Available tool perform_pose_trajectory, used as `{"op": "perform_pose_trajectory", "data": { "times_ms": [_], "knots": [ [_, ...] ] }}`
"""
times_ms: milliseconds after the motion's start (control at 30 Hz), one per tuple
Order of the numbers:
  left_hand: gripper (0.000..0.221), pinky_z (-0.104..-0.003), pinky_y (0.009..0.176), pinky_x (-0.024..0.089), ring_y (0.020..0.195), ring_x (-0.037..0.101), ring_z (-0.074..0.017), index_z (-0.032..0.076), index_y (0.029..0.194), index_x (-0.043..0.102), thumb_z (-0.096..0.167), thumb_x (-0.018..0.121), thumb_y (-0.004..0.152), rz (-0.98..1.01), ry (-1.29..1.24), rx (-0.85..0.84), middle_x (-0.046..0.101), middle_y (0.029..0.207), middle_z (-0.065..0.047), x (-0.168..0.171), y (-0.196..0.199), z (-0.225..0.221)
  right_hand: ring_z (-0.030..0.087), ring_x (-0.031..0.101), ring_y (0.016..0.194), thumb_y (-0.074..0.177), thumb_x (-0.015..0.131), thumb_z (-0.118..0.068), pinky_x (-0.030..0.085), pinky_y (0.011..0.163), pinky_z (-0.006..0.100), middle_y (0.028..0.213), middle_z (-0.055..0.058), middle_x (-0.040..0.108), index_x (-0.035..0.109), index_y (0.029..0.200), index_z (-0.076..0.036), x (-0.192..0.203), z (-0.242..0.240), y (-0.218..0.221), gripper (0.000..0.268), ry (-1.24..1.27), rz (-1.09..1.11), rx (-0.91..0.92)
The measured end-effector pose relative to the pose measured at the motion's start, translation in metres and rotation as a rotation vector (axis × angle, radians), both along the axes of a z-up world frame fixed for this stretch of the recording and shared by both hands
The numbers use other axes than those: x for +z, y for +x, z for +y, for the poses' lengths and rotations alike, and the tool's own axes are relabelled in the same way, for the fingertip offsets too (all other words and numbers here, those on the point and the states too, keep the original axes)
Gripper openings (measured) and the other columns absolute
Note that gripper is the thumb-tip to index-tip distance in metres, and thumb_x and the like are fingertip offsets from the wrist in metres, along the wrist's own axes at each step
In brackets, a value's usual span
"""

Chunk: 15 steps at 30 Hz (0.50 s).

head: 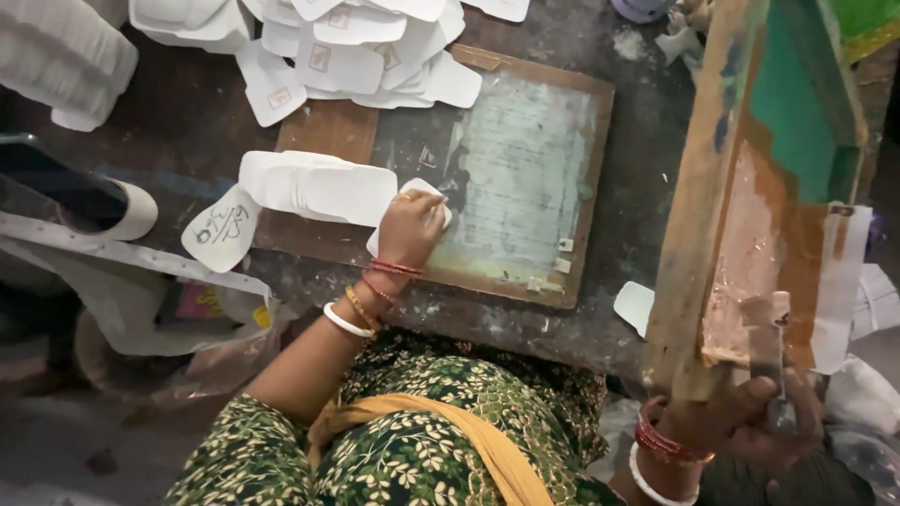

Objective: Using a manual screen printing frame and squeegee to print logos onto small white fabric or plastic parts.

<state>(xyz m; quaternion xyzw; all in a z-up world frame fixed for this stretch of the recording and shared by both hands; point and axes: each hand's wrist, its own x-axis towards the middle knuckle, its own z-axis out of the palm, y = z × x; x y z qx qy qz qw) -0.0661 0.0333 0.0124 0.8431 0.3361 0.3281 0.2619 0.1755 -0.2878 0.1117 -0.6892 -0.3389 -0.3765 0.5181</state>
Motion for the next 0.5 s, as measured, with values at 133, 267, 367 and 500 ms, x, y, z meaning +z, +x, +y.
{"op": "perform_pose_trajectory", "data": {
  "times_ms": [133,267,367,500],
  "knots": [
    [0.018,-0.040,0.096,0.052,0.108,0.067,-0.0324,0.002,0.105,0.072,0.013,0.064,0.094,0.045,-0.081,-0.255,0.071,0.119,-0.018,0.000,0.021,-0.035,0.030,0.061,0.104,0.119,0.061,-0.030,0.053,0.092,0.042,0.113,0.018,0.059,0.054,0.120,0.007,0.021,0.012,-0.013,0.037,0.019,0.005,0.024],
    [0.024,-0.040,0.104,0.049,0.121,0.062,-0.0335,0.000,0.109,0.071,0.013,0.065,0.090,0.094,0.123,-0.471,0.068,0.126,-0.018,-0.039,0.072,-0.069,0.029,0.065,0.096,0.117,0.066,-0.035,0.055,0.087,0.042,0.105,0.018,0.062,0.058,0.110,0.006,0.026,0.009,-0.009,0.042,0.015,-0.006,-0.048],
    [0.032,-0.041,0.110,0.047,0.130,0.057,-0.0315,0.001,0.117,0.071,0.010,0.063,0.087,0.092,0.257,-0.469,0.065,0.132,-0.015,-0.049,0.105,-0.066,0.027,0.067,0.088,0.116,0.069,-0.034,0.056,0.077,0.037,0.106,0.019,0.065,0.063,0.115,0.007,0.009,-0.007,0.001,0.041,-0.003,0.037,-0.081],
    [0.035,-0.040,0.108,0.046,0.131,0.055,-0.0282,0.004,0.118,0.071,0.011,0.063,0.085,0.179,0.244,-0.451,0.064,0.133,-0.011,-0.033,0.119,-0.064,0.026,0.067,0.092,0.118,0.070,-0.036,0.058,0.083,0.038,0.104,0.019,0.066,0.059,0.116,0.007,0.020,0.003,-0.002,0.044,0.057,0.036,-0.036]
  ]
}}
